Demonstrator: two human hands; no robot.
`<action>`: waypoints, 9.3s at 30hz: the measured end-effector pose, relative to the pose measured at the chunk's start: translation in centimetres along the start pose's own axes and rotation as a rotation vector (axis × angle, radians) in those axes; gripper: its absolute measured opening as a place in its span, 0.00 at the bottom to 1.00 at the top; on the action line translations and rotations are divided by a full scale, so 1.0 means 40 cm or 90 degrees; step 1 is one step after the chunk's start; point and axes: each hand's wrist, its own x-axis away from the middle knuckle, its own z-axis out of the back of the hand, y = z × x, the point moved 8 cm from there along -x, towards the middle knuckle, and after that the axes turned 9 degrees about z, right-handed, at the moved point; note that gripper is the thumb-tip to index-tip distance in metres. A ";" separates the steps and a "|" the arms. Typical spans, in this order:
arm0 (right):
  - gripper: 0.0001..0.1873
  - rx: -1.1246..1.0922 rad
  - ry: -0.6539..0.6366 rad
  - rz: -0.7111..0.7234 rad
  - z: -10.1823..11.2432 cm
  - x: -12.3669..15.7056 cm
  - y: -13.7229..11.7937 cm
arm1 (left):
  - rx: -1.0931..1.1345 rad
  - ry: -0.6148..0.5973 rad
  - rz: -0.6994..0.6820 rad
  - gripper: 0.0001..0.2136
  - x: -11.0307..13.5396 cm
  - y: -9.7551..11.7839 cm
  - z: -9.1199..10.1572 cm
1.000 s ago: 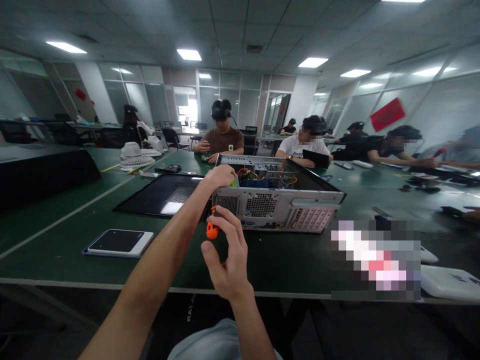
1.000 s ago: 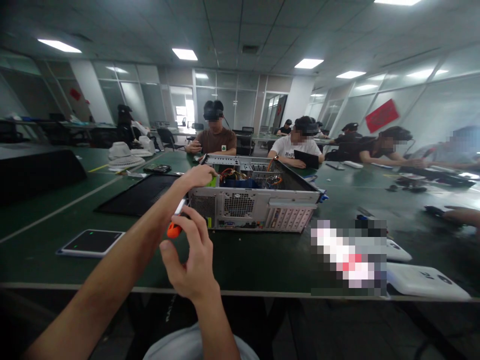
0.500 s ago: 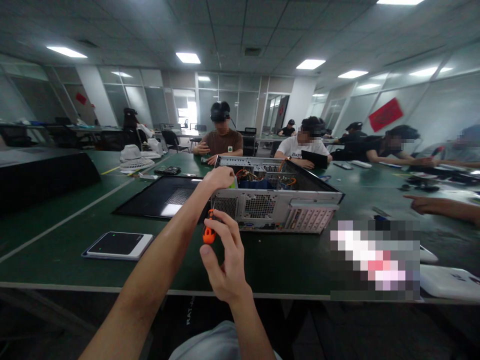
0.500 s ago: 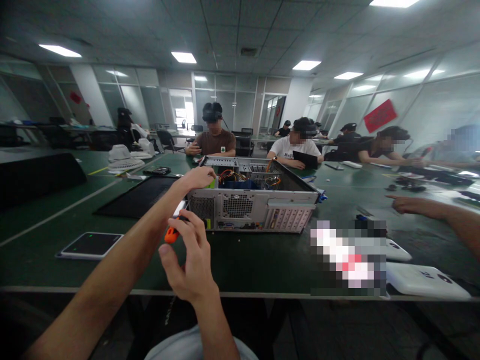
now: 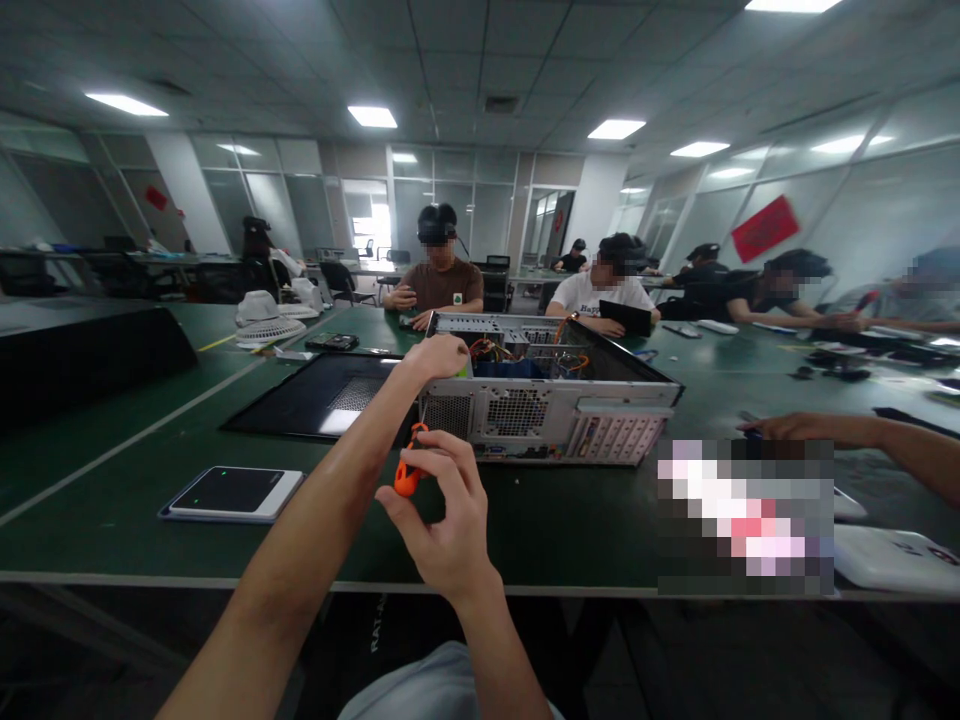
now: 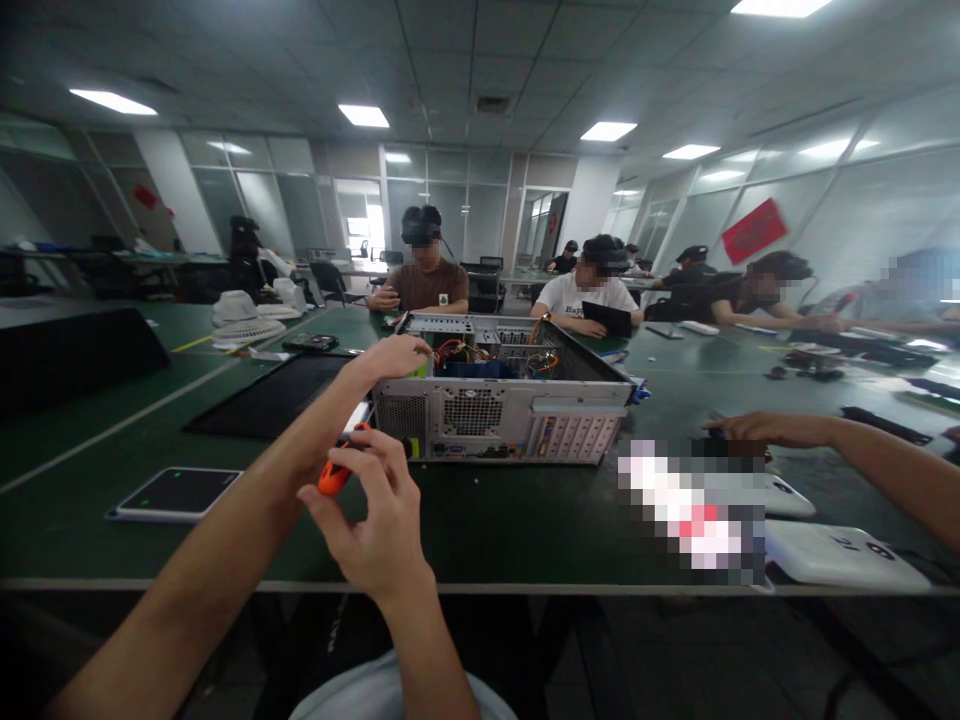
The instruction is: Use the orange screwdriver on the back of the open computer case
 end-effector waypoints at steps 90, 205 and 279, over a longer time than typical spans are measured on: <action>0.16 0.078 -0.297 -0.365 0.261 0.143 0.275 | -0.003 -0.061 0.069 0.23 0.017 -0.007 -0.004; 0.18 0.200 0.001 -0.391 0.275 0.138 0.312 | 0.217 0.589 -0.481 0.05 0.443 0.134 -0.164; 0.24 0.048 0.423 -0.349 0.403 0.126 0.249 | 0.263 0.544 -0.419 0.10 0.420 0.060 -0.161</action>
